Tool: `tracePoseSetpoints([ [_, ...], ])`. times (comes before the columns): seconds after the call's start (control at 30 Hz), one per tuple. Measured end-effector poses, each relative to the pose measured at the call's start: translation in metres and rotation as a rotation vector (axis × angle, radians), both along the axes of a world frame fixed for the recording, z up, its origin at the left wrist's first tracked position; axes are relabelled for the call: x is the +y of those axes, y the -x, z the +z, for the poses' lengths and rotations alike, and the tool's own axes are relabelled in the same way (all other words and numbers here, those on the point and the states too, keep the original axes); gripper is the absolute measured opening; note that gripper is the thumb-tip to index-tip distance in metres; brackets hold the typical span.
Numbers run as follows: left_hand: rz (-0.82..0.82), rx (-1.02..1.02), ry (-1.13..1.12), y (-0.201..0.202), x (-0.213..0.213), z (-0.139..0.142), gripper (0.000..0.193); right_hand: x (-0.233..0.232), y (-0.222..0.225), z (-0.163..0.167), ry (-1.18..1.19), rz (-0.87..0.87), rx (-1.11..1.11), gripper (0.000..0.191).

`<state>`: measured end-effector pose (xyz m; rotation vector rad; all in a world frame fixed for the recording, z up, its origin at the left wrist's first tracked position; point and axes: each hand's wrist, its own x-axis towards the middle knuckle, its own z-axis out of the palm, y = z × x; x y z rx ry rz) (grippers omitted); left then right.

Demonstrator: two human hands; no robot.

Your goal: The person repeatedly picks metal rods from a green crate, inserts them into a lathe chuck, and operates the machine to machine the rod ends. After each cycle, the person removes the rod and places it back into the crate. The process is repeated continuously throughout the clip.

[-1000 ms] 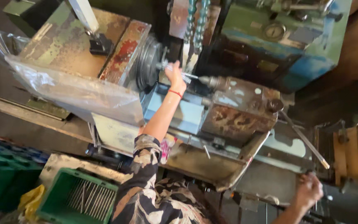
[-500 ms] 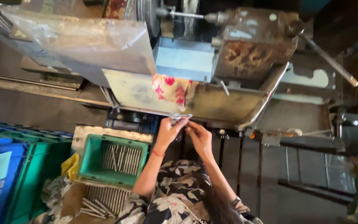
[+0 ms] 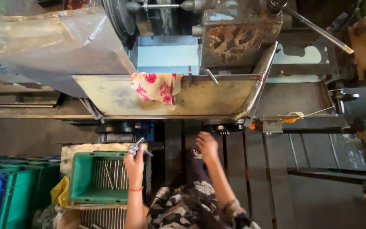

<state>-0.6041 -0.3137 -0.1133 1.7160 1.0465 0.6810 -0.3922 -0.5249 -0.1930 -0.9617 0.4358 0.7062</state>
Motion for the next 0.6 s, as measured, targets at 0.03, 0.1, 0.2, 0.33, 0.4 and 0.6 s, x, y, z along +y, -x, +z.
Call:
tracePoseSetpoints([
  [0.03, 0.022, 0.025, -0.021, 0.004, 0.006, -0.009, 0.024, -0.018, -0.020, -0.024, 0.005, -0.071, 0.213, 0.042],
  [0.1, 0.074, 0.069, -0.063, 0.012, 0.012, -0.028, 0.025, -0.042, -0.050, -0.065, 0.017, -0.279, 0.298, 0.049],
  [0.2, 0.060, 0.004, -0.174, 0.010, 0.019, -0.062, 0.025, -0.059, -0.091, -0.094, 0.060, -0.333, 0.515, 0.061],
  [0.33, 0.116, 0.214, -0.200, -0.004, 0.028, -0.095, 0.025, -0.044, -0.125, -0.109, -0.228, -0.355, 0.525, 0.051],
  [0.4, 0.082, 0.174, -0.307, -0.009, 0.030, -0.102, 0.023, -0.035, -0.127, -0.108, -0.248, -0.482, 0.442, 0.047],
  [0.6, 0.081, 0.113, -0.449, -0.018, 0.038, -0.117, 0.023, -0.030, -0.137, -0.127, -0.270, -0.672, 0.261, 0.040],
])
